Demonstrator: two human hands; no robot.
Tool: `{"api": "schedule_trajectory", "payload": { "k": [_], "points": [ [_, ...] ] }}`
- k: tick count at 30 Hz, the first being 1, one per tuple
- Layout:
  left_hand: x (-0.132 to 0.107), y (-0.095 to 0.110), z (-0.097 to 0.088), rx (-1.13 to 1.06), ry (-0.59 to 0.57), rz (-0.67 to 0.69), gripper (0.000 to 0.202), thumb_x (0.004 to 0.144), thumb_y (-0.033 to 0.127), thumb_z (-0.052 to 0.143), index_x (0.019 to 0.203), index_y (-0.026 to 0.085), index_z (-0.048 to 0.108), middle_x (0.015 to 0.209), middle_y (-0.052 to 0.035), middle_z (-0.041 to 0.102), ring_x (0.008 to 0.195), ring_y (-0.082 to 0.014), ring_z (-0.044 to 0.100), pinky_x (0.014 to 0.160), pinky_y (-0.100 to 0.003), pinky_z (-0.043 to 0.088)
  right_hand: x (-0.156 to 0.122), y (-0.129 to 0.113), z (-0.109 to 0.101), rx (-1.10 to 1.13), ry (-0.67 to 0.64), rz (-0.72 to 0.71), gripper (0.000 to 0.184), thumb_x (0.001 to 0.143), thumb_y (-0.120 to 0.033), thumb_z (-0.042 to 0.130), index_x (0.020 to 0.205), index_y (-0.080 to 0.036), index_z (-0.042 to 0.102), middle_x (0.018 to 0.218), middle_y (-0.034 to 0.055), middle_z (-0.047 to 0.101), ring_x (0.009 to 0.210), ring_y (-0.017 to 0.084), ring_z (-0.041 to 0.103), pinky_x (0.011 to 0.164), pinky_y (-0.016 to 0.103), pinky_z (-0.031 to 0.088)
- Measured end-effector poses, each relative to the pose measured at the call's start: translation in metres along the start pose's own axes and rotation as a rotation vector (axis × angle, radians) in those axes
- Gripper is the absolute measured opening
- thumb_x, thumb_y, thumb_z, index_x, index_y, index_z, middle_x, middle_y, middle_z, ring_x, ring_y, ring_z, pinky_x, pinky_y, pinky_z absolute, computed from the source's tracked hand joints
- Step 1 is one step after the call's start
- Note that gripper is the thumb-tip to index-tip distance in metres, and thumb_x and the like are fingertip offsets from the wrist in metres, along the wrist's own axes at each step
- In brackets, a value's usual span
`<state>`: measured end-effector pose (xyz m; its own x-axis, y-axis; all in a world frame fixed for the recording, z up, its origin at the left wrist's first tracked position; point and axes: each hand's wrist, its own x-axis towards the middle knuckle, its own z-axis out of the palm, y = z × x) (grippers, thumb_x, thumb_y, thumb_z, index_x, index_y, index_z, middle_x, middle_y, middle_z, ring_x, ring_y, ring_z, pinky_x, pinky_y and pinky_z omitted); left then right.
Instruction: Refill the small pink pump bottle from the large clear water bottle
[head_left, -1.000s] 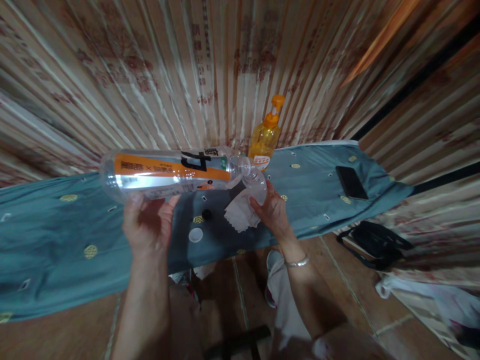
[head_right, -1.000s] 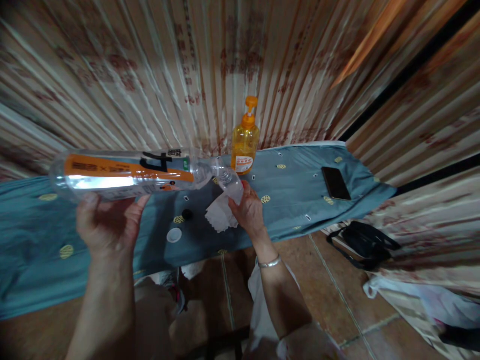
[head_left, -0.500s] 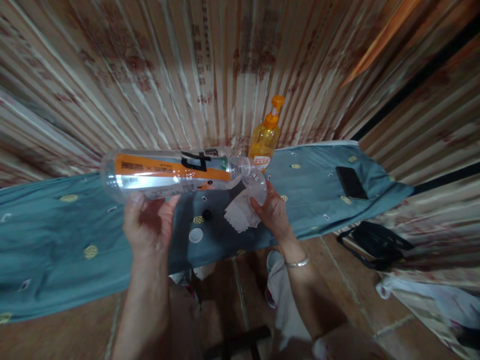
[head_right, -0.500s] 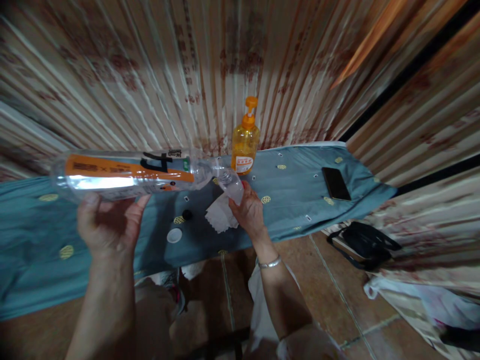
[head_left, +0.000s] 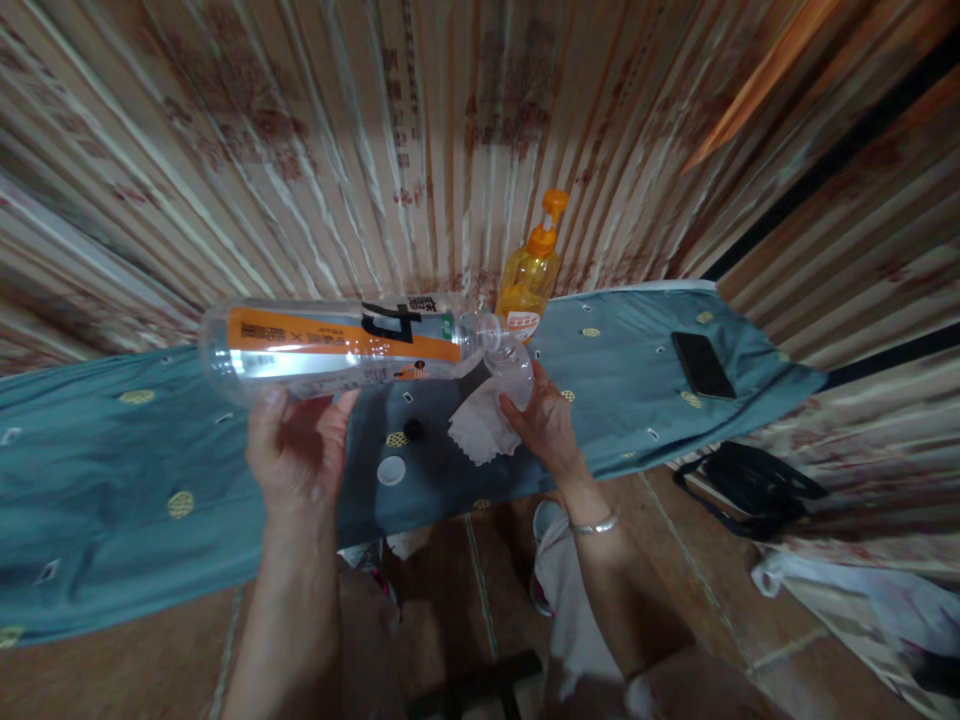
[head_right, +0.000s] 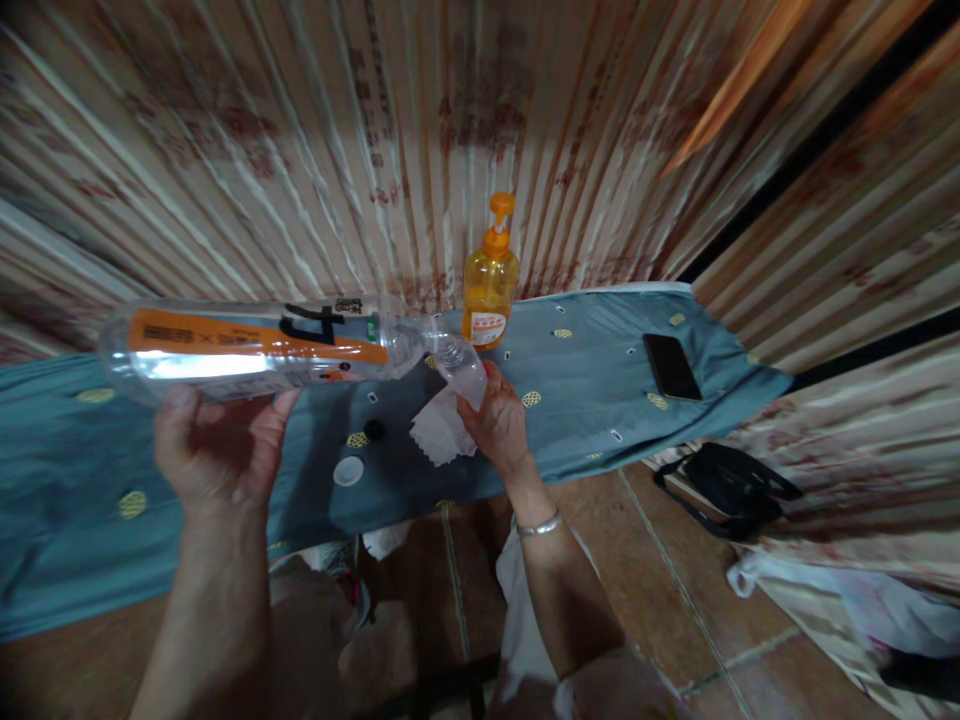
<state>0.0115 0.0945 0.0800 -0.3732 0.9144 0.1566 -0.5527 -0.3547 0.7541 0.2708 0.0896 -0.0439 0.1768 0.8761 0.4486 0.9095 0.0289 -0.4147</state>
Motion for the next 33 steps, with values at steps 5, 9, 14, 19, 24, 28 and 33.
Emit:
{"api": "schedule_trajectory", "payload": {
  "k": [5,9,14,19,24,28,33],
  "points": [
    [0.0000,0.0000,-0.0010,0.008,-0.012,-0.009,0.041,0.057,0.042,0.094,0.087,0.023,0.074,0.089,-0.0050,0.076,0.104,-0.0299,0.075,0.073,-0.034,0.068,-0.0003,0.0001,0.0010,0.007,0.019,-0.006,0.061,0.094,-0.039,0.066,0.143,-0.006,0.053,0.117,0.0237,0.077,0.108,0.033,0.076,0.093,0.044,0.062],
    [0.0008,-0.0006,-0.0005,-0.003,-0.003,-0.014,0.042,0.054,0.042,0.096,0.082,0.022,0.073,0.084,-0.0062,0.075,0.106,-0.0313,0.074,0.072,-0.034,0.068,-0.0001,0.0006,0.0008,0.017,0.025,-0.016,0.061,0.093,-0.039,0.067,0.143,-0.006,0.053,0.118,0.0237,0.077,0.108,0.034,0.076,0.094,0.045,0.062],
    [-0.0006,0.0006,0.0013,0.010,-0.032,-0.029,0.042,0.055,0.045,0.097,0.084,0.026,0.074,0.088,-0.0052,0.077,0.103,-0.0306,0.075,0.071,-0.035,0.069,0.0001,0.0010,-0.0008,0.014,0.005,-0.005,0.062,0.093,-0.039,0.068,0.146,-0.009,0.053,0.117,0.0218,0.078,0.107,0.033,0.076,0.094,0.043,0.062],
    [-0.0013,0.0017,0.0008,0.023,-0.048,-0.041,0.044,0.057,0.045,0.095,0.094,0.028,0.076,0.095,-0.0060,0.078,0.113,-0.0355,0.073,0.079,-0.043,0.070,0.0011,-0.0003,-0.0019,0.014,0.000,-0.006,0.061,0.092,-0.037,0.070,0.144,-0.008,0.054,0.114,0.0212,0.079,0.105,0.033,0.077,0.093,0.043,0.063],
    [-0.0009,0.0012,0.0017,0.010,-0.029,-0.043,0.042,0.056,0.045,0.096,0.087,0.026,0.074,0.091,-0.0074,0.077,0.114,-0.0367,0.072,0.078,-0.043,0.070,0.0013,-0.0014,-0.0016,-0.001,-0.008,0.009,0.061,0.092,-0.036,0.071,0.144,-0.008,0.054,0.114,0.0212,0.079,0.105,0.033,0.078,0.093,0.043,0.062],
    [-0.0021,0.0014,0.0042,0.013,-0.015,-0.036,0.039,0.057,0.044,0.093,0.085,0.025,0.074,0.091,-0.0069,0.076,0.114,-0.0358,0.072,0.075,-0.040,0.070,0.0004,-0.0003,-0.0001,-0.007,-0.003,0.006,0.066,0.093,-0.038,0.070,0.148,-0.008,0.050,0.116,0.0225,0.078,0.107,0.034,0.077,0.092,0.044,0.062],
    [-0.0034,0.0023,0.0050,0.023,-0.059,-0.041,0.040,0.059,0.043,0.093,0.092,0.028,0.076,0.098,-0.0073,0.078,0.116,-0.0355,0.071,0.076,-0.040,0.069,0.0001,-0.0001,0.0000,-0.006,-0.003,0.009,0.063,0.093,-0.038,0.070,0.146,-0.008,0.052,0.114,0.0219,0.079,0.106,0.033,0.077,0.093,0.043,0.062]
  ]
}}
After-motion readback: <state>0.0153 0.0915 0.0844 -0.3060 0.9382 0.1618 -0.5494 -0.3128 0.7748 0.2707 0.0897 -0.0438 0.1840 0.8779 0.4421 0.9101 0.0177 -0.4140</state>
